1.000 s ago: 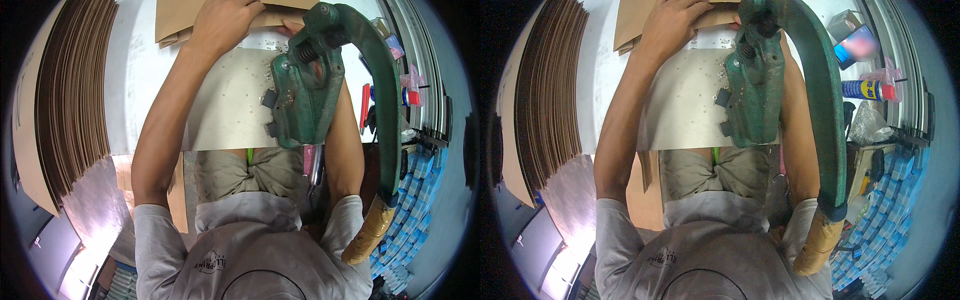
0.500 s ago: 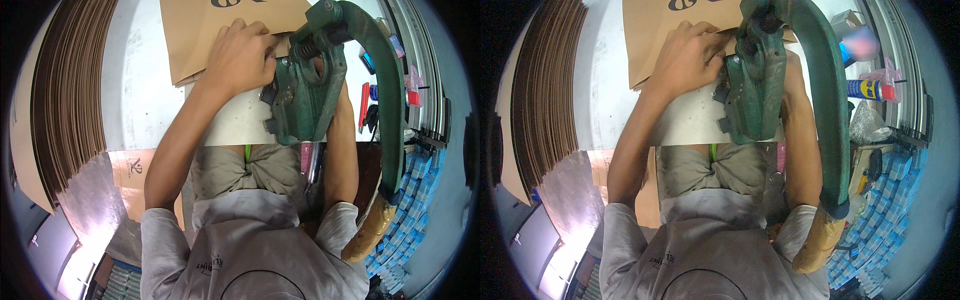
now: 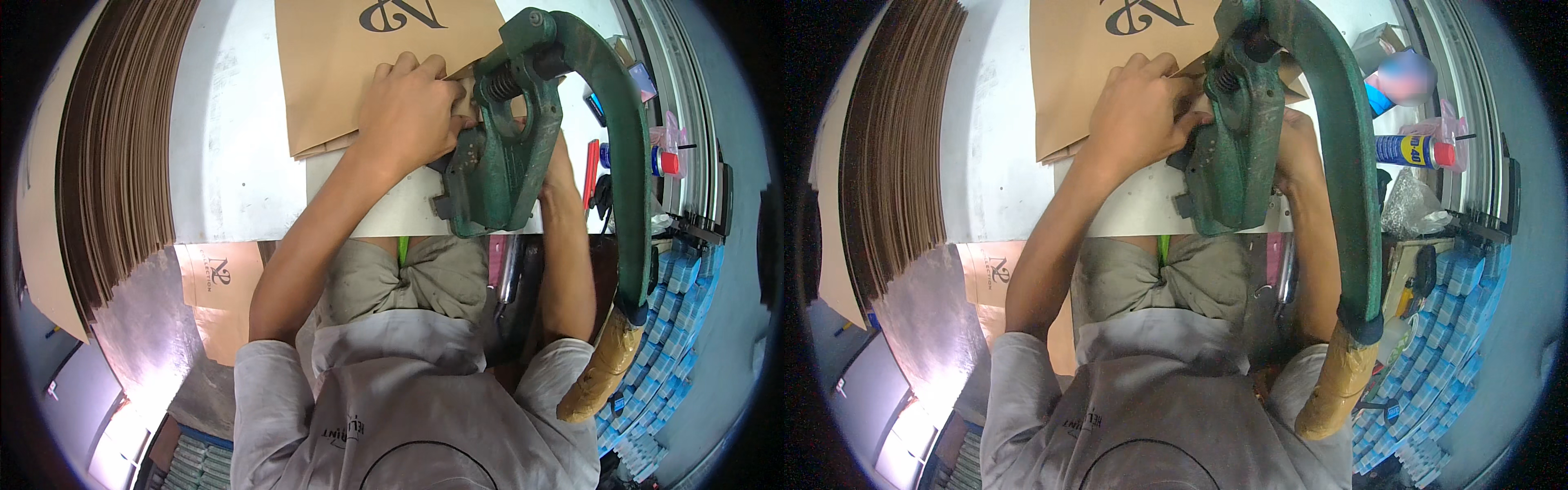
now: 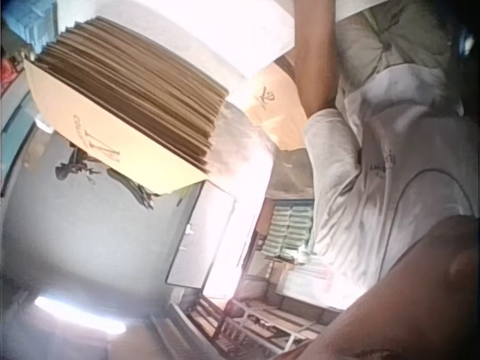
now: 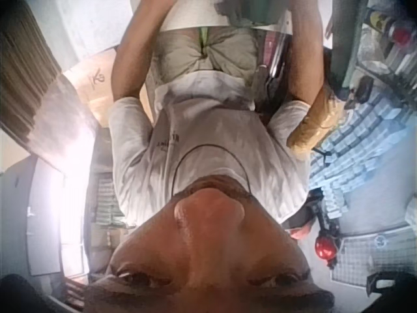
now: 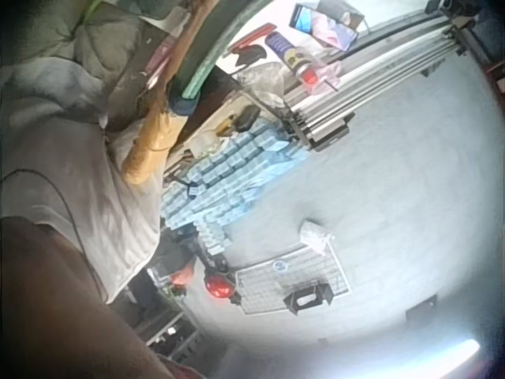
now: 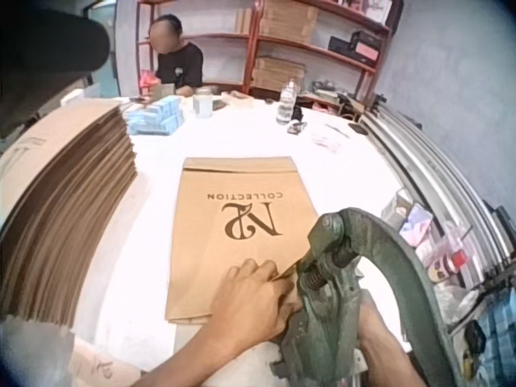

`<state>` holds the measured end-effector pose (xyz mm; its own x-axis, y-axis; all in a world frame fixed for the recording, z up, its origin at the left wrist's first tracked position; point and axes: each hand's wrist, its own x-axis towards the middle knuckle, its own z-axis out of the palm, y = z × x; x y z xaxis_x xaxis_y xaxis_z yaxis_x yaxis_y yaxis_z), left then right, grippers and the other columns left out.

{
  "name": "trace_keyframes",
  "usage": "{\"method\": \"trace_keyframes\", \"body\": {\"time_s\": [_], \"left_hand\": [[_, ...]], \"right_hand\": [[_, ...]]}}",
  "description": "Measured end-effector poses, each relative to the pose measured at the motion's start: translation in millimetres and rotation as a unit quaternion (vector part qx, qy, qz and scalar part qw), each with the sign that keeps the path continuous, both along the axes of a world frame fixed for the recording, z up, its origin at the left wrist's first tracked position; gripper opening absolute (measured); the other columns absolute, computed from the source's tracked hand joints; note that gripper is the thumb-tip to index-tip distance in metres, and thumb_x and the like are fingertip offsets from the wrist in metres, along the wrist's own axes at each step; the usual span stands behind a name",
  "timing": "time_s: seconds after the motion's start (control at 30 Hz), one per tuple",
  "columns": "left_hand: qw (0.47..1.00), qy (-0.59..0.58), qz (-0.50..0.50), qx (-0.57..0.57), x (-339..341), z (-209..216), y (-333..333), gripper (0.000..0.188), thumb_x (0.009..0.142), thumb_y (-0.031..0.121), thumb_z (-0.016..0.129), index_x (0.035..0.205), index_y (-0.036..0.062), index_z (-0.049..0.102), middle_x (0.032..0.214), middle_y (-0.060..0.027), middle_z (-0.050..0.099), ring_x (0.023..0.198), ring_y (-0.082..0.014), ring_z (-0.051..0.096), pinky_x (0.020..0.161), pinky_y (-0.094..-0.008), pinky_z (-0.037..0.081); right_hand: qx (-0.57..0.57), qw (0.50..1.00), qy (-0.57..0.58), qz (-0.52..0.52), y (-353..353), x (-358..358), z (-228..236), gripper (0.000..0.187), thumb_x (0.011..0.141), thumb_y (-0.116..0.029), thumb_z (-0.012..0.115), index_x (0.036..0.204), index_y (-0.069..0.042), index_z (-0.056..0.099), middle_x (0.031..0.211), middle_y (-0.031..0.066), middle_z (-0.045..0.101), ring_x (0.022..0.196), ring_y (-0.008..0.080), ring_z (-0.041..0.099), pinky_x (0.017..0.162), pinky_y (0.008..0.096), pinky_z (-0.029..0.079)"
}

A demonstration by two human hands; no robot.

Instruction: The person repeatedly places flat cardboard pieces under a green manual hole puncher, presses the handle to punch holes, and stacks the finished pieces. The person handles the cardboard and the puncher by hand throughout the task.

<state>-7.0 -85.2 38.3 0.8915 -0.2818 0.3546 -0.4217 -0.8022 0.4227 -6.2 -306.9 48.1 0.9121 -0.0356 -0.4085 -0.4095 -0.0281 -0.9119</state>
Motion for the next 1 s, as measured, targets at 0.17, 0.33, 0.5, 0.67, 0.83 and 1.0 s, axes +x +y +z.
{"method": "trace_keyframes", "body": {"time_s": [0.17, 0.33, 0.5, 0.67, 0.83, 1.0], "left_hand": [[1.0, 0.006, 0.025, 0.003, -5, -4, 5, 0.029, 0.08, 0.032, 0.083, 0.101, 0.0128, 0.08, 0.1, -0.007, 0.066, 0.097, -0.0306, 0.061, 0.086, -0.0436, 0.05], [1.0, -0.001, 0.017, 0.001, -4, -4, 7, 0.032, 0.079, 0.032, 0.084, 0.101, 0.0095, 0.08, 0.099, -0.0067, 0.066, 0.097, -0.0302, 0.062, 0.085, -0.0435, 0.051], [1.0, 0.002, -0.009, 0.008, 1, -2, 0, 0.034, 0.079, 0.032, 0.084, 0.102, 0.0072, 0.079, 0.1, -0.0083, 0.066, 0.097, -0.0313, 0.061, 0.085, -0.0444, 0.051], [1.0, 0.01, -0.006, 0.002, -4, 1, 6, 0.034, 0.08, 0.031, 0.083, 0.104, 0.0076, 0.078, 0.1, -0.0092, 0.066, 0.098, -0.032, 0.061, 0.086, -0.0445, 0.05], [1.0, -0.02, -0.004, 0.005, -7, -10, 8, 0.03, 0.082, 0.027, 0.081, 0.107, 0.01, 0.079, 0.102, -0.0083, 0.065, 0.101, -0.0304, 0.06, 0.087, -0.0438, 0.05], [0.996, -0.051, 0.007, 0.076, 8, -15, 10, 0.024, 0.089, 0.023, 0.073, 0.112, 0.0164, 0.079, 0.107, -0.0074, 0.066, 0.106, -0.0295, 0.06, 0.089, -0.0431, 0.05]], "right_hand": [[-0.33, 0.91, -0.22, 0.121, -52, -17, 95, 0.031, 0.1, -0.023, 0.062, 0.121, -0.002, 0.068, 0.103, 0.0128, 0.068, 0.083, 0.0214, 0.062, 0.07, 0.0311, 0.047], [-0.438, 0.7, -0.512, 0.237, -10, -94, 135, 0.051, 0.102, -0.047, 0.054, 0.135, -0.009, 0.065, 0.135, 0.0196, 0.064, 0.128, 0.0385, 0.05, 0.106, 0.0508, 0.035], [-0.547, 0.527, -0.499, 0.417, -4, -118, 92, 0.076, 0.094, -0.076, 0.047, 0.132, -0.015, 0.071, 0.149, 0.0176, 0.057, 0.153, 0.0516, 0.023, 0.12, 0.0714, -0.002], [-0.388, 0.748, -0.33, 0.426, -7, -103, 181, 0.083, 0.093, -0.078, 0.044, 0.142, -0.013, 0.063, 0.156, 0.0204, 0.049, 0.15, 0.0488, 0.032, 0.124, 0.0649, 0.006], [-0.168, 0.888, -0.417, 0.095, -40, -33, 120, 0.069, 0.1, -0.054, 0.059, 0.139, 0.003, 0.057, 0.142, 0.0233, 0.057, 0.127, 0.0283, 0.059, 0.113, 0.0473, 0.045], [-0.32, 0.881, -0.315, 0.146, -52, 50, -18, 0.029, 0.097, -0.012, 0.069, 0.122, 0.002, 0.065, 0.109, 0.0062, 0.071, 0.099, 0.0161, 0.064, 0.091, 0.0342, 0.051]]}}
